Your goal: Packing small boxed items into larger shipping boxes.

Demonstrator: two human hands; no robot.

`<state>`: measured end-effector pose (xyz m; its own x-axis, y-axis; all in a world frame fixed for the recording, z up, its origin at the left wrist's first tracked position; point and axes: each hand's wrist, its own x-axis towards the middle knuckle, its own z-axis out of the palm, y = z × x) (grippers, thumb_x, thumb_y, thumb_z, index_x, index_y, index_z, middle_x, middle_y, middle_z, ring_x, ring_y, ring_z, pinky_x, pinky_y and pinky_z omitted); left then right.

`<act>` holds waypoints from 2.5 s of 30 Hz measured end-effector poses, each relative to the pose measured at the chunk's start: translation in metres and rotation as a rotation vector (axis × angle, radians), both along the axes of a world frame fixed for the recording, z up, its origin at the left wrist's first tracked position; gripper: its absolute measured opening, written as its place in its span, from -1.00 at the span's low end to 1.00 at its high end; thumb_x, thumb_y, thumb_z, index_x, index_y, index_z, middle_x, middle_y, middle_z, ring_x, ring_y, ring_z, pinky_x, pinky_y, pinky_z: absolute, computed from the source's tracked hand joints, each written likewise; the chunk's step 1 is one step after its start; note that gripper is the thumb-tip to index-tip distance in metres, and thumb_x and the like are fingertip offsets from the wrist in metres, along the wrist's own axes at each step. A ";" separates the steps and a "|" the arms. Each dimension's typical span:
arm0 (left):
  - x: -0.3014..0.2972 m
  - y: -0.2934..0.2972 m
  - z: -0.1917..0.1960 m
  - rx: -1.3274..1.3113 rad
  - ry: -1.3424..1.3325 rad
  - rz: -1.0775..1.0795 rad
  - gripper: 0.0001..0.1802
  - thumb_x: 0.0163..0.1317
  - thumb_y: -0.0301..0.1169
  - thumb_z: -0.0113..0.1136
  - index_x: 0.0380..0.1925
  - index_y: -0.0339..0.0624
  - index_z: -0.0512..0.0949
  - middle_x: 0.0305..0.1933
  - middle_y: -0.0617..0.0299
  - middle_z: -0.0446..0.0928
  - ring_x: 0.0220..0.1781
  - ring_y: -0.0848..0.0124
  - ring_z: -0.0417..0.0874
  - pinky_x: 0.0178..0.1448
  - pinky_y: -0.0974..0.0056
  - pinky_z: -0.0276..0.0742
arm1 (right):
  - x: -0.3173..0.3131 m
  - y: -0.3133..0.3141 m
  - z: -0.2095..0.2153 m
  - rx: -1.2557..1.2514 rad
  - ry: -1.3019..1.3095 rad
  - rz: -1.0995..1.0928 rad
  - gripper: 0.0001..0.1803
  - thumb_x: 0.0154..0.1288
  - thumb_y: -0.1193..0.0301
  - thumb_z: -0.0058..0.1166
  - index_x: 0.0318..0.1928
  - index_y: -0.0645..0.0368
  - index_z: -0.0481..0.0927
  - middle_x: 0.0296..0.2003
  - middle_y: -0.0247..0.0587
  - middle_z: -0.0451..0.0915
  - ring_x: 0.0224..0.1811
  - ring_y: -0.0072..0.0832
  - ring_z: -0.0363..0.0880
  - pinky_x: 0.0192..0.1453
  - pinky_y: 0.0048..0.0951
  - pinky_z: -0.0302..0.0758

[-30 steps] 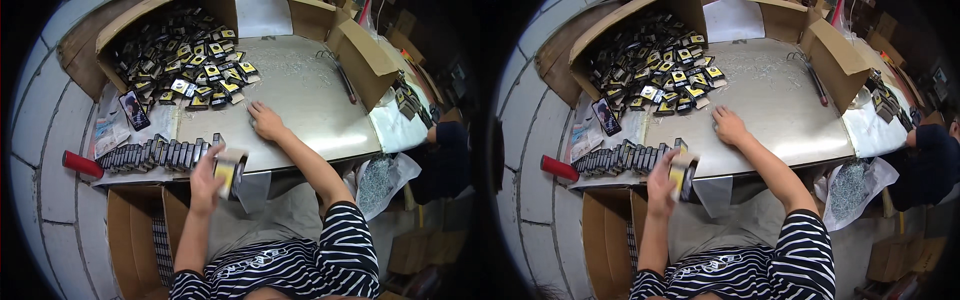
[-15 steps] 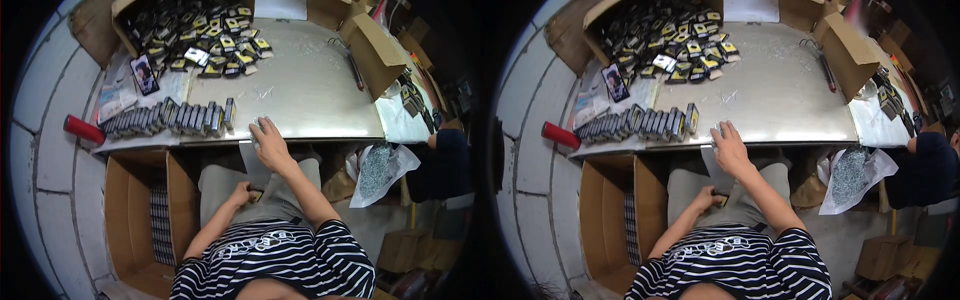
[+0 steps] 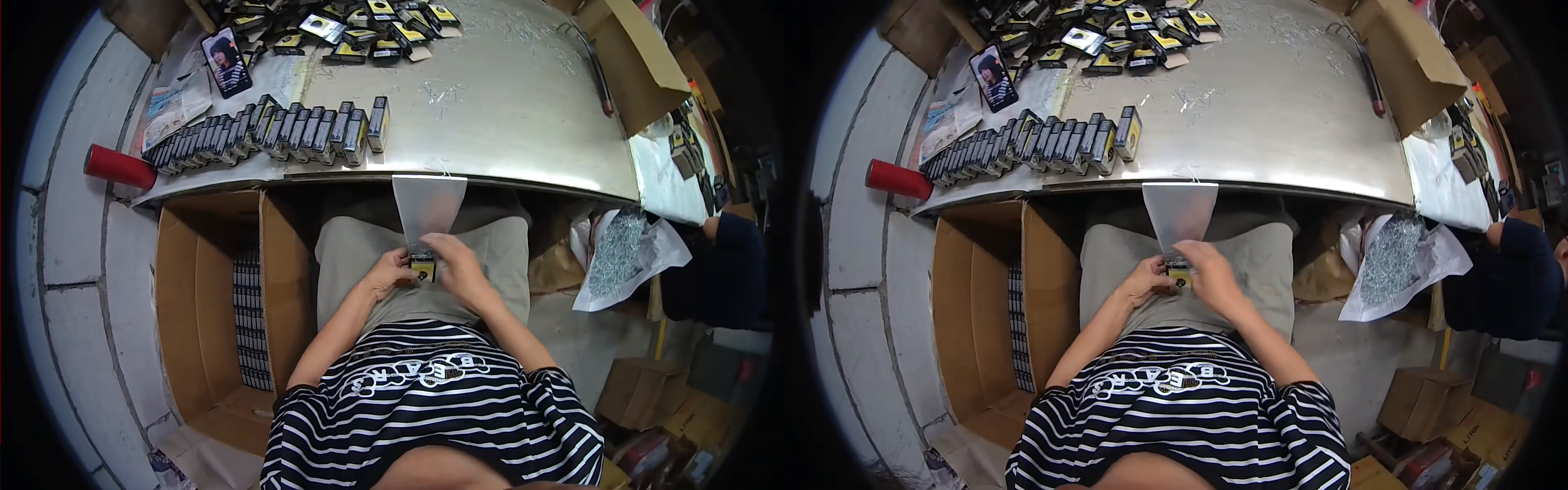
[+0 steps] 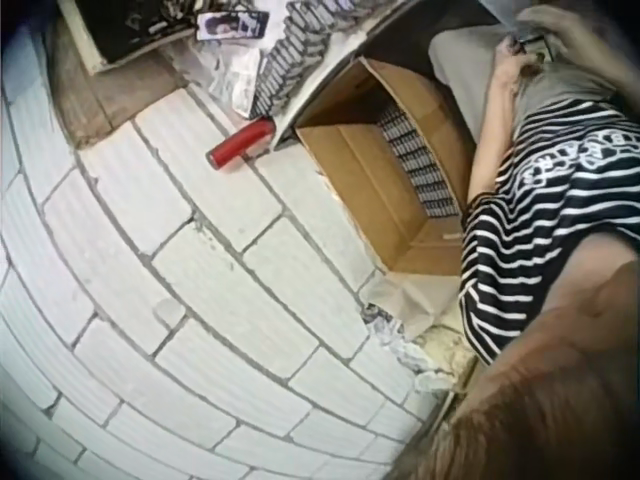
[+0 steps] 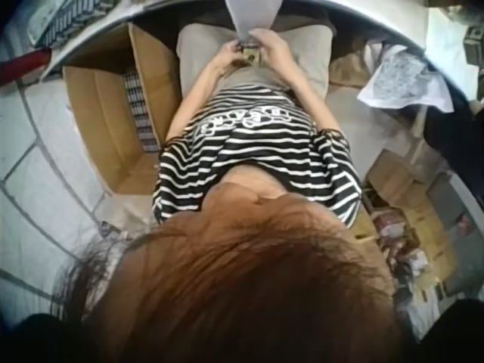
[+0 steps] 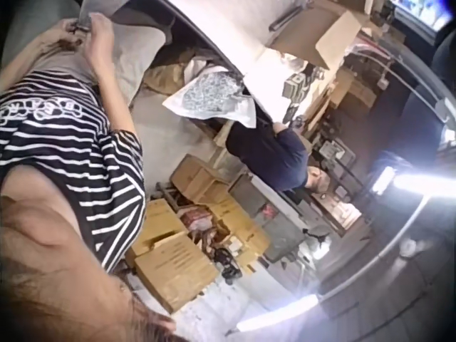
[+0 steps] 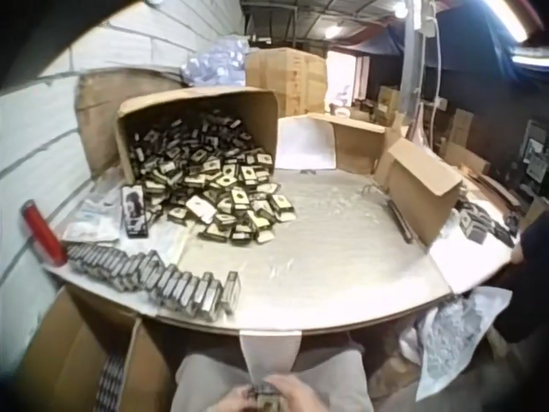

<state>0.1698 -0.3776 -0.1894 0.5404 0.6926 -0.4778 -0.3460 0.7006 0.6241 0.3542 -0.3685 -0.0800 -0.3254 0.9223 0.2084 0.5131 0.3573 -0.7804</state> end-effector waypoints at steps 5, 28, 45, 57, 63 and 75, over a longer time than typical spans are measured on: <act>0.009 -0.013 0.008 0.093 0.196 -0.147 -0.59 0.08 -0.65 0.22 0.00 -0.28 0.52 -0.17 0.29 0.59 -0.13 0.51 0.58 -0.10 0.40 0.54 | -0.006 -0.001 0.010 -0.466 -0.476 0.319 -0.54 -0.07 0.62 -0.01 -0.05 0.24 0.57 -0.12 0.03 0.60 -0.10 -0.04 0.58 0.00 -0.17 0.51; 0.007 0.018 0.170 1.022 0.792 0.631 -0.39 0.39 -0.21 -0.13 0.30 -0.40 0.14 0.27 -0.08 0.31 0.31 0.18 0.32 0.36 0.11 0.16 | 0.021 0.078 0.091 -0.200 -0.088 0.123 -0.74 0.01 0.63 0.05 -0.22 0.36 0.61 -0.40 0.00 0.64 -0.40 -0.33 0.63 -0.25 -0.40 0.54; 0.014 0.003 0.171 0.757 0.514 0.336 -0.45 0.16 -0.51 0.29 0.15 -0.38 0.34 -0.02 0.01 0.55 -0.09 0.42 0.61 -0.08 0.37 0.56 | 0.017 0.058 0.064 -0.478 0.557 0.142 -0.56 0.26 0.25 0.12 0.08 0.24 0.53 -0.20 -0.28 0.59 -0.22 -0.57 0.51 -0.12 -0.57 0.45; 0.008 -0.002 0.157 1.370 0.797 0.458 -0.46 0.03 -0.54 0.40 0.05 -0.24 0.43 -0.12 0.19 0.58 -0.28 0.51 0.60 -0.28 0.40 0.56 | -0.019 0.028 0.086 -0.681 0.952 0.195 -0.46 0.36 0.20 -0.06 0.19 0.37 0.39 -0.06 0.04 0.60 -0.01 -0.29 0.59 0.13 -0.34 0.50; 0.008 -0.003 0.160 0.985 0.577 0.563 -0.40 0.06 -0.53 0.39 0.10 -0.25 0.34 -0.26 0.23 0.55 -0.36 0.62 0.53 -0.35 0.47 0.48 | -0.024 0.025 0.077 -0.419 0.716 0.018 -0.78 0.24 0.45 0.14 -0.19 0.36 0.64 -0.21 -0.09 0.67 -0.16 -0.45 0.61 -0.01 -0.50 0.51; 0.010 0.001 0.166 0.893 0.560 0.427 -0.24 0.06 -0.50 0.40 0.26 -0.22 0.26 -0.50 0.34 0.39 -0.52 0.68 0.31 -0.47 0.53 0.27 | 0.003 0.036 0.077 -0.443 0.545 0.036 -0.80 0.19 0.55 0.15 -0.16 0.27 0.69 -0.28 -0.25 0.69 -0.25 -0.60 0.60 -0.11 -0.59 0.50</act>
<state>0.1793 -0.3764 -0.0237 0.0444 0.9829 0.1785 0.0351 -0.1801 0.9830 0.3567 -0.3329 -0.0029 -0.3133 0.9487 -0.0430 0.0016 -0.0447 -0.9990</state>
